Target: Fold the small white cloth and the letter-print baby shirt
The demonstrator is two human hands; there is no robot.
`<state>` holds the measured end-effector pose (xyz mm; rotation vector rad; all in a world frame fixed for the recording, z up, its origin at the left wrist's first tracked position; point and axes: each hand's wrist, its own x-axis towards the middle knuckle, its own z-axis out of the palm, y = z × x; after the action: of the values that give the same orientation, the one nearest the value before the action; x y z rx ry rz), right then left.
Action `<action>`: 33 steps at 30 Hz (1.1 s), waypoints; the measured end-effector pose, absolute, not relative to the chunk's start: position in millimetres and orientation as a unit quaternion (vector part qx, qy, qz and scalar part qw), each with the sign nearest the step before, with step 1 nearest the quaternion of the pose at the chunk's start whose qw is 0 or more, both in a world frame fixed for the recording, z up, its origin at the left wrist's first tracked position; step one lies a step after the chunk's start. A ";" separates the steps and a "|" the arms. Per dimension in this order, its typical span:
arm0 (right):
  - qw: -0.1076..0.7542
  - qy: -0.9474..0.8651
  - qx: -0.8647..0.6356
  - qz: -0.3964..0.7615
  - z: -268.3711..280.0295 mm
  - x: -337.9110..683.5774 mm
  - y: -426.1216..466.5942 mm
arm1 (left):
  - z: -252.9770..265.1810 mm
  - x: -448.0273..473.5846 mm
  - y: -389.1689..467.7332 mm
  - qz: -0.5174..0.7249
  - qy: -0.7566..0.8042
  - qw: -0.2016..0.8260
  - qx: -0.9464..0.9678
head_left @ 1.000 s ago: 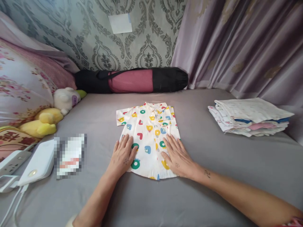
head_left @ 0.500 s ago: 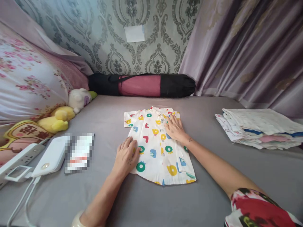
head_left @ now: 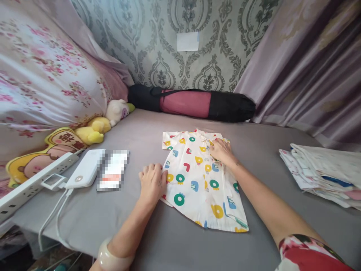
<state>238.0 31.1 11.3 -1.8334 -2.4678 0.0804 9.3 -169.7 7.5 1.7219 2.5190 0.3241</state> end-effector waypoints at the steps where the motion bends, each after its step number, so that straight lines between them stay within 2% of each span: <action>1: 0.054 -0.807 -0.588 0.021 14.3 229.9 31.0 | 8.3 8.8 -170.0 0.101 0.823 0.044 0.557; 4: 0.110 -0.826 -0.550 0.061 21.1 198.7 26.1 | 9.4 7.3 -171.0 0.091 0.828 0.059 0.550; 8: 0.122 -0.846 -0.494 0.158 26.4 149.4 13.6 | 8.7 4.4 -173.4 0.094 0.834 0.059 0.541; 11: 0.134 -0.856 -0.466 0.178 28.6 113.4 5.5 | 8.2 1.0 -174.8 0.109 0.829 0.072 0.544; 16: 0.106 -0.862 -0.455 0.199 28.5 65.4 0.6 | 7.8 -3.2 -173.5 0.132 0.823 0.123 0.539; 20: 0.069 -0.844 -0.488 0.213 25.5 41.8 3.3 | 2.7 -4.5 -172.2 0.156 0.809 0.122 0.553; 23: 0.067 -0.832 -0.508 0.213 22.2 30.6 7.3 | -0.2 -5.2 -171.9 0.208 0.799 0.130 0.549; 29: 0.058 -0.810 -0.536 0.233 17.7 20.5 13.7 | 8.2 -5.9 -169.3 0.287 0.790 0.234 0.489; 33: 0.065 -0.810 -0.536 0.231 16.5 20.7 15.1 | 12.0 -7.6 -167.6 0.311 0.788 0.237 0.475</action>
<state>20.7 15.1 16.5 -1.6162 -2.4429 0.6957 -7.6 -167.6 12.0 1.3026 2.1594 0.8535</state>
